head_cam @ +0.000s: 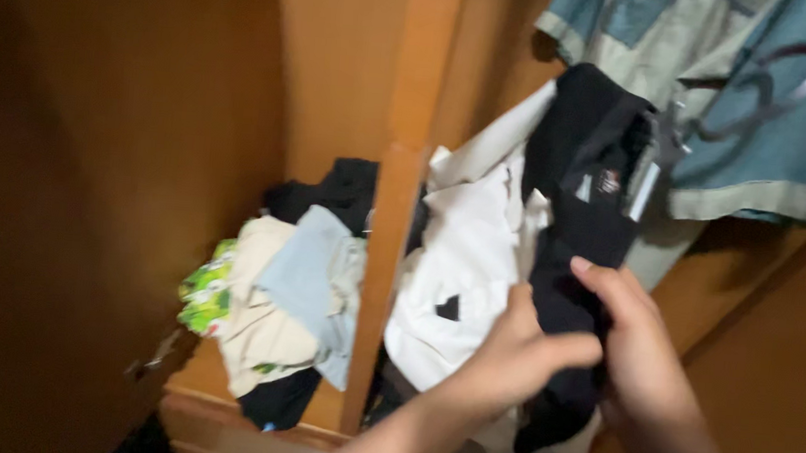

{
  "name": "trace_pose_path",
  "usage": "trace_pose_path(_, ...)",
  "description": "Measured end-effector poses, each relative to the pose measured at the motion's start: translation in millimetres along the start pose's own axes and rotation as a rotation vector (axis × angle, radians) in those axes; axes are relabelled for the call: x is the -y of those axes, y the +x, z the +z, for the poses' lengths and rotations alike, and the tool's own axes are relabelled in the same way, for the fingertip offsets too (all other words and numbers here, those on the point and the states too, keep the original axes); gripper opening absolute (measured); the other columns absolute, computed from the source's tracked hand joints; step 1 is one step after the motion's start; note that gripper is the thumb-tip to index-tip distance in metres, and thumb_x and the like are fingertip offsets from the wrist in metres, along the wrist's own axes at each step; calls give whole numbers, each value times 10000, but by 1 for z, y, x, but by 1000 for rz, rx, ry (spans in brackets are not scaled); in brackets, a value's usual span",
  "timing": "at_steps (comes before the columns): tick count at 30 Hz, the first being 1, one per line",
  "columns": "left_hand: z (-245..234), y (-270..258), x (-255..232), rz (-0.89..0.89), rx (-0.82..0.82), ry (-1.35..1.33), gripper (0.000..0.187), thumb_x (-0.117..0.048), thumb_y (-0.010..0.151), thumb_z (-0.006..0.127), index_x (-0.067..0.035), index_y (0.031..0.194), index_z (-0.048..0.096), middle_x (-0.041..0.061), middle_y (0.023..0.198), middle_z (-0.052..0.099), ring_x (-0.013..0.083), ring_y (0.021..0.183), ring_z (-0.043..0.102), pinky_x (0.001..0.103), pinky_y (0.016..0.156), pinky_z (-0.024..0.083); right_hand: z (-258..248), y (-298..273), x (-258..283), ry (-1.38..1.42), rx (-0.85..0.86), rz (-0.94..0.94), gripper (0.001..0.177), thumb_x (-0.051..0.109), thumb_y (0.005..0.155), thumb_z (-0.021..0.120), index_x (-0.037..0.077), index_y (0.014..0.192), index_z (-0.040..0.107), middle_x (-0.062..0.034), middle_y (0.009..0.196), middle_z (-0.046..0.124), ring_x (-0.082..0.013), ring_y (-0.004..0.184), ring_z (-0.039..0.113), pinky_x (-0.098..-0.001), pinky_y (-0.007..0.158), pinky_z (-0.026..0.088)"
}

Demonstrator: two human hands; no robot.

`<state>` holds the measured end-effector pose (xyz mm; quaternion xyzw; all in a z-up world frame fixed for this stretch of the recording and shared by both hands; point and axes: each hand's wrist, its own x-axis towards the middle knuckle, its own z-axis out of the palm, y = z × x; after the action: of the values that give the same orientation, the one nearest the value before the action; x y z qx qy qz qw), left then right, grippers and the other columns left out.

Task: The person removes several shirts from a wooden wardrobe, one at a time, and places them on a bed. The shirts include a light blue button-up, a gray button-up, a patterned shirt, a white and black shirt, and a denim shirt. Each shirt is taken off a hanger and laid on the bed.

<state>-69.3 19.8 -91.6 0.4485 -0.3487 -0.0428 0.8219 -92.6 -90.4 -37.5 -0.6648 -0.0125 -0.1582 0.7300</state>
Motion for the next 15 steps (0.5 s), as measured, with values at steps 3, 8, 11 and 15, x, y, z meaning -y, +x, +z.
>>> trace_pose_path(3, -12, -23, 7, -44, 21, 121, 522, -242, 775, 766, -16, 1175, 519, 4, 995, 639, 99, 932, 658, 271, 772, 558, 3, -4, -10, -121, -100, 18, 406, 24, 864, 597, 20, 1269, 622, -91, 1039, 694, -209, 887, 645, -352, 780, 519)
trace_pose_path(8, -65, -25, 5, -426, 275, 323, 444, -346, 909, 730, -14, 1140, 547, 55, 936, 657, 177, 876, 633, 318, 695, 502, 8, -22, -16, -247, -125, -25, 488, -90, 842, 492, 29, 1304, 595, -134, 1021, 694, -242, 877, 653, -381, 769, 521)
trace_pose_path(11, -94, -15, -7, -270, 121, 466, 337, -319, 968, 605, -16, 1107, 658, 78, 913, 720, 233, 879, 699, 340, 734, 518, 24, -47, -22, -440, -69, -155, 547, -80, 812, 512, 43, 1338, 600, -137, 1078, 740, -216, 969, 682, -334, 888, 511)
trace_pose_path(15, -102, 3, -39, 407, -262, 911, 351, -44, 909, 586, -41, 1258, 547, 169, 1134, 651, 350, 1054, 681, 404, 926, 543, 45, -84, -18, -674, -144, -67, 586, -23, 805, 534, 126, 1366, 608, -137, 1095, 758, -245, 1028, 703, -347, 933, 492)
